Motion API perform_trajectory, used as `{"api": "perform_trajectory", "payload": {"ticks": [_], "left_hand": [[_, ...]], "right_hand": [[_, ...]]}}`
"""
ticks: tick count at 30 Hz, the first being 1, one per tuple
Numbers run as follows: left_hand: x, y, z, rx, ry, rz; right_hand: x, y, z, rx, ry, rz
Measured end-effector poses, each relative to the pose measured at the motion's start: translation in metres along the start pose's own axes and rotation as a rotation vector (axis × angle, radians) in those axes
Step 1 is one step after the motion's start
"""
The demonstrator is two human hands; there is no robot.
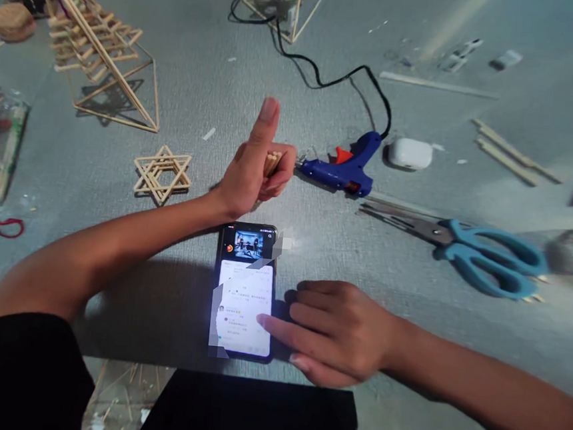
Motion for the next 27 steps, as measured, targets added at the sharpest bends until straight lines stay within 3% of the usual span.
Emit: {"api": "perform_trajectory", "payload": {"ticks": [11,14,19,27], "left_hand": [[0.0,0.006,0.001,0.058,-0.033,0.082],[0.0,0.007,0.001,0.04,-0.043,0.092],[0.0,-0.001,0.0,-0.043,0.008,0.005],[0.0,-0.012,0.002,-0.095,0.002,-0.144]], "right_hand": [[0.001,-0.005,0.008,-0.007,-0.065,-0.062],[0.001,-0.005,0.015,-0.029,-0.151,-0.054],[0.0,-0.002,0.027,-0.051,-0.292,-0.045],[-0.001,0.002,0.028,-0.074,-0.305,-0.012]]}}
Point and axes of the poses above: each hand's wrist, its own x-axis towards the middle knuckle, its own y-axis out of the back of the hand, z = x × y, the point moved 10 cm from there along x, towards the middle knuckle, and after that the axes turned 14 degrees about -z, right-handed, at the moved point
